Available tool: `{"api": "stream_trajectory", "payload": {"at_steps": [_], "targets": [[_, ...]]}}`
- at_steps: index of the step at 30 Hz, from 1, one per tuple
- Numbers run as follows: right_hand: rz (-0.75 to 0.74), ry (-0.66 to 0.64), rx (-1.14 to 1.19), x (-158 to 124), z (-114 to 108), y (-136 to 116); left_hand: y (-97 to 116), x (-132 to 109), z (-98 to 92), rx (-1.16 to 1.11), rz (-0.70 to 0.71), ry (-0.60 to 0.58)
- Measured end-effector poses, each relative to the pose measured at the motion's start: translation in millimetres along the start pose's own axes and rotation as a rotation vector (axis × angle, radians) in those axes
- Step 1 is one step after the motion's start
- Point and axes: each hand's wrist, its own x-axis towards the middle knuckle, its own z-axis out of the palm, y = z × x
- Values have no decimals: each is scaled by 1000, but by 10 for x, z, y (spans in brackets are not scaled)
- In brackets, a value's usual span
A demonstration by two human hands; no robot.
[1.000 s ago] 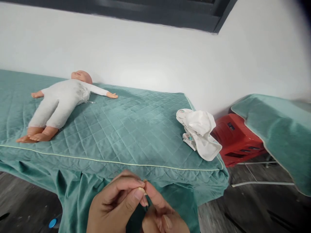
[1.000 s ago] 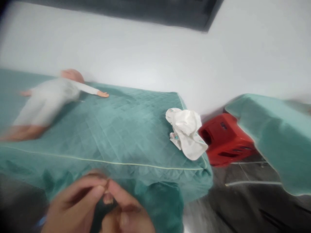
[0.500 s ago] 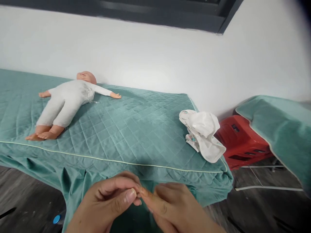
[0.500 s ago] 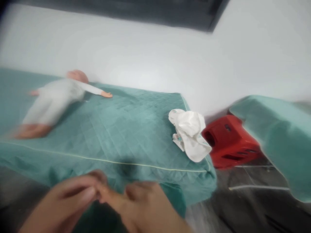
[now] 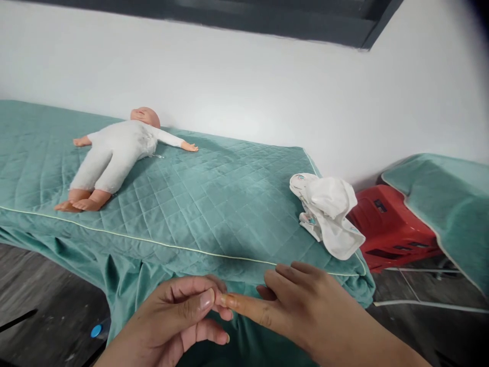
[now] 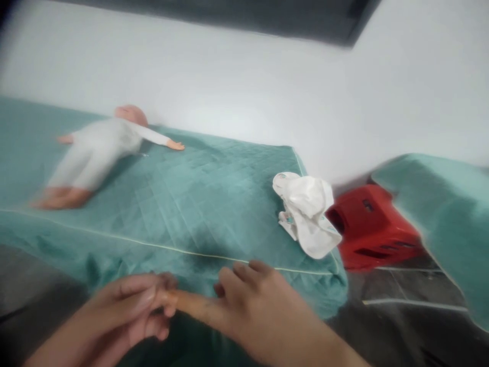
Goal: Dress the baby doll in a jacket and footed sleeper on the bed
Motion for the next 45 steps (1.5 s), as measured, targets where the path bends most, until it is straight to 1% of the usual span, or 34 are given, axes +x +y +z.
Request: {"api": "stream_trajectory", "payload": {"at_steps": [3,6,8,10,12,15,18,23,27,29,31,34,37,41,45], "targets": [[-3,-2,0,10,35,2,-21,21,-32,15,6,-5],[8,-40,8,30,60,-15,-42,60,-66,107,44,8],[27,-64,-5,45,68,-40,-44,88,-69,184,73,65],[48,-72,-26,58,78,-70,-35,108,-51,238,104,148],[69,-78,-36,67,95,-97,-22,117,-20,271,116,182],[102,-77,-19,76,130,-132,-10,118,22,260,111,156],[135,-49,39,80,157,-165,-14,119,39,180,84,126],[211,-19,252,75,210,-196,-25,168,13,-12,-84,9],[255,46,471,17,358,-236,-24,215,27,-116,-182,-56],[280,94,568,-22,469,-277,-24,226,60,-131,-196,-51],[292,168,644,-50,575,-326,-29,235,101,-131,-201,-29],[295,306,676,-58,666,-387,-55,260,155,-133,-158,17],[330,393,677,-42,666,-410,-89,294,195,-176,-66,70],[386,422,714,-38,645,-390,-103,320,228,-230,-31,92],[374,403,688,-59,666,-365,-112,355,213,-250,-28,131]]}}
